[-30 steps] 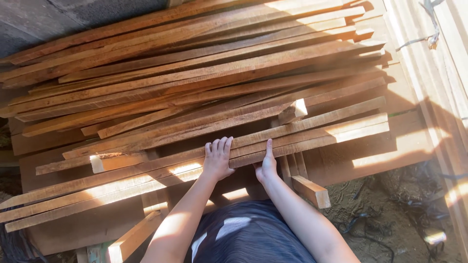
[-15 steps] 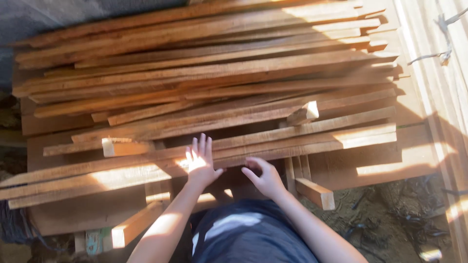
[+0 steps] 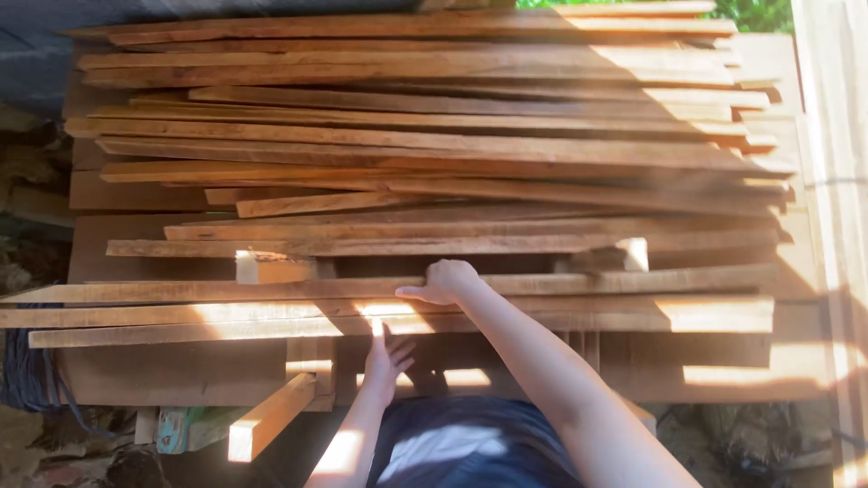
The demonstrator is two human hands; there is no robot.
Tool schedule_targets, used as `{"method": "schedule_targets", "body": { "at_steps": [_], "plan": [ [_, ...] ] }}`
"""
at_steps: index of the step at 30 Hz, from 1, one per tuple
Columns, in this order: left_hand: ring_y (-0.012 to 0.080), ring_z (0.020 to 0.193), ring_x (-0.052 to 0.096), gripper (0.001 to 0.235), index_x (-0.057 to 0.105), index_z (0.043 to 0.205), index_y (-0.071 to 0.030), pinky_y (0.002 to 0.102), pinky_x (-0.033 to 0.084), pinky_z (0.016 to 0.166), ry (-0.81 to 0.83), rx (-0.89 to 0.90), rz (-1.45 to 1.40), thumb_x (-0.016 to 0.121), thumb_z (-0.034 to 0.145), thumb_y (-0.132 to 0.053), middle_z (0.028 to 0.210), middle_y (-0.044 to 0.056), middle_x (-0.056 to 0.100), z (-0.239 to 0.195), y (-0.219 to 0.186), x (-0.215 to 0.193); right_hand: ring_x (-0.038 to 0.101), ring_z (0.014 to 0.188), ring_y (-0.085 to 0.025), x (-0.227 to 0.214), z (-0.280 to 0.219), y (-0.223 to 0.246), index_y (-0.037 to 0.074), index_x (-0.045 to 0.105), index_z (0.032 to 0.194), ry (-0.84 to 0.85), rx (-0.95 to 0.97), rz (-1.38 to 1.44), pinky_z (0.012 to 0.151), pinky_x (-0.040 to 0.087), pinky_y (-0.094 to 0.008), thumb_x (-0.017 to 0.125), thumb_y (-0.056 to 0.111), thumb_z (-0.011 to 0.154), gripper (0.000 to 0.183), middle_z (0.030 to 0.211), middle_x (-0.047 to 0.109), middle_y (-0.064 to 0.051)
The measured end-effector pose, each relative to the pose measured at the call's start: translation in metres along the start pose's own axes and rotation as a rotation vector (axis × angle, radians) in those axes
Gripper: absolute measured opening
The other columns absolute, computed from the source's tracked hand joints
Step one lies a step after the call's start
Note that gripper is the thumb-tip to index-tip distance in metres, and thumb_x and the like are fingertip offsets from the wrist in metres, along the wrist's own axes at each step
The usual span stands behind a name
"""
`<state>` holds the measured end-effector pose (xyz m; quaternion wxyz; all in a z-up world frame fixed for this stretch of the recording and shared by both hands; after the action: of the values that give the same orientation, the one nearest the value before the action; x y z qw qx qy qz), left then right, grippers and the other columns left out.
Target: The person arranges wooden planks on a workbench and secures them into bundles using black plastic ties. They wrap the ties around the wood and pull them tight to fasten the bundles.
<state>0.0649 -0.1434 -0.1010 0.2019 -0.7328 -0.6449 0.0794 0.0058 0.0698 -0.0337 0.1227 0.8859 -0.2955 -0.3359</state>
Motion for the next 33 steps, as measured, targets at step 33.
{"method": "schedule_targets", "body": {
  "at_steps": [33],
  "plan": [
    [0.0278, 0.149, 0.036, 0.075, 0.044, 0.154, -0.018, 0.048, 0.031, 0.124, -0.294, 0.135, -0.579, 0.06, 0.097, -0.064, 0.161, 0.009, 0.042, 0.0, -0.02, 0.011, 0.05, 0.142, -0.031, 0.075, 0.06, -0.037, 0.016, 0.064, 0.14, 0.264, -0.037, 0.221, 0.123, 0.033, -0.049, 0.067, 0.094, 0.055, 0.115, 0.146, 0.061, -0.009]
  ]
}}
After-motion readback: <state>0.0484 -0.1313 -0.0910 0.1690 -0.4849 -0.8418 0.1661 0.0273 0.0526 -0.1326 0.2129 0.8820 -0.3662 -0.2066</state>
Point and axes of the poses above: each hand's wrist, its own z-axis towards the middle knuckle, its own x-axis out of the palm, y = z × x, the point moved 9 cm from there along z, towards the middle knuckle
